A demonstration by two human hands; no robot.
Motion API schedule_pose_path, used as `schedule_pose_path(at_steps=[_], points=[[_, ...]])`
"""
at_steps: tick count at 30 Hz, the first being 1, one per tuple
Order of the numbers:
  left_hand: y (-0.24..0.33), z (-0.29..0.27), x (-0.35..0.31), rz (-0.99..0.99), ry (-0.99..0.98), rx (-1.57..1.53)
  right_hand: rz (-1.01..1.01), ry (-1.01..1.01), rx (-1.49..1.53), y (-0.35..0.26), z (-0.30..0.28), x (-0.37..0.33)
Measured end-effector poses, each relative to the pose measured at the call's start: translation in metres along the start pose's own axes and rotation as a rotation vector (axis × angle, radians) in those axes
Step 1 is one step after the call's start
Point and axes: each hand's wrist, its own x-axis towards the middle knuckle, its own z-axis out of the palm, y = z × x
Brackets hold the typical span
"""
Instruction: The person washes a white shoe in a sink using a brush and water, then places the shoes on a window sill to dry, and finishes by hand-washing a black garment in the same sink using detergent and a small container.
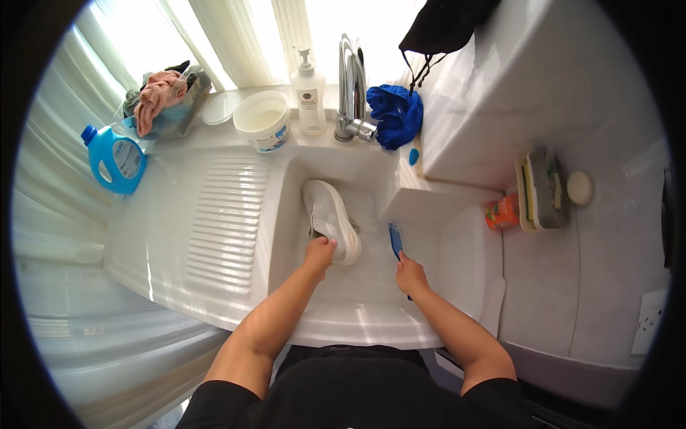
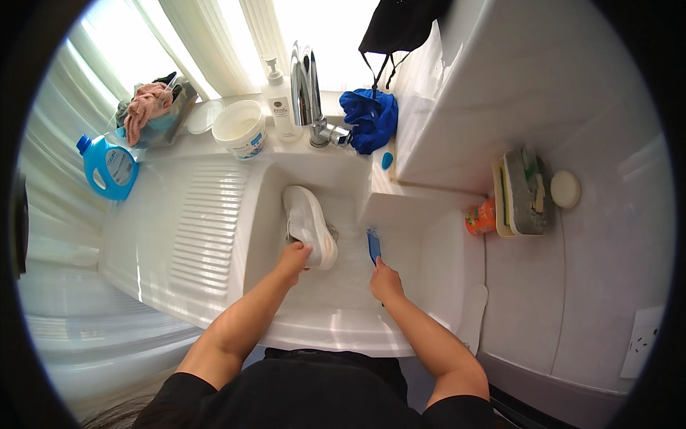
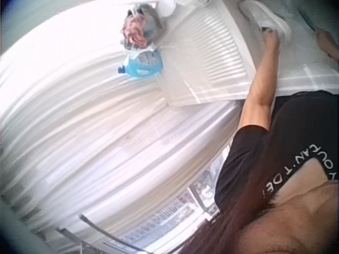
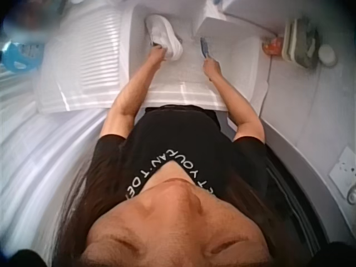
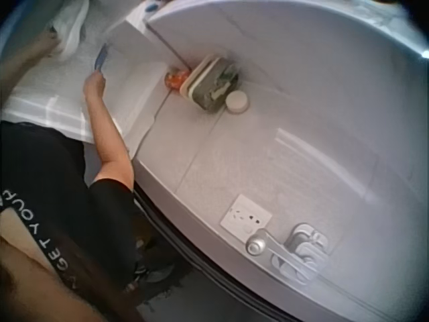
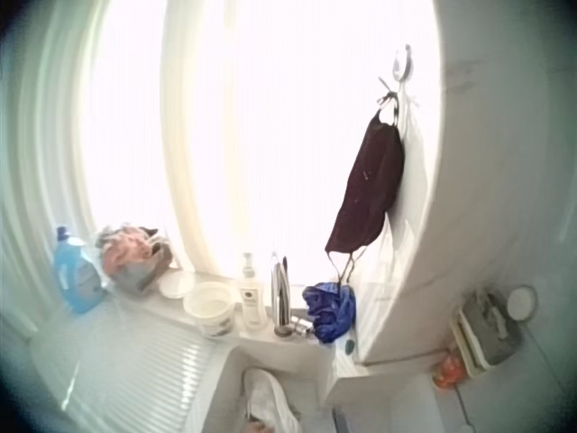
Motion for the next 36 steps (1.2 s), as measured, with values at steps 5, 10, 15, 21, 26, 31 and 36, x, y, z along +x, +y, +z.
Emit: schedule_pose_path(at_steps=[5,10,15,21,26,31,36], points=[[0.052,0.041,-0.023,-0.187,-0.135,-0.616,-0.148,0.109,0.222,-0.035,-0.029,-0.054],[0.092,0.06,-0.041,-0.151,-0.337,-0.895,-0.414,0.229,-0.144,-0.072,-0.043,-0.078],[0.089,0.042,-0.028,-0.141,-0.333,-1.043,-0.597,0.215,-0.149,-0.08,-0.044,-0.088],[0.093,0.029,-0.059,-0.198,-0.202,-1.131,-0.489,0.29,-0.082,-0.072,-0.035,-0.061],[0.131,0.009,-0.099,-0.323,-0.252,-1.097,-0.16,0.229,0.053,0.005,-0.006,-0.016],[0.102,-0.005,-0.077,-0.246,-0.165,-1.317,0.135,-0.202,0.512,-0.032,-0.02,-0.041],[0.076,-0.022,-0.039,-0.253,-0.208,-1.547,-0.61,0.155,0.212,-0.094,-0.019,-0.094]])
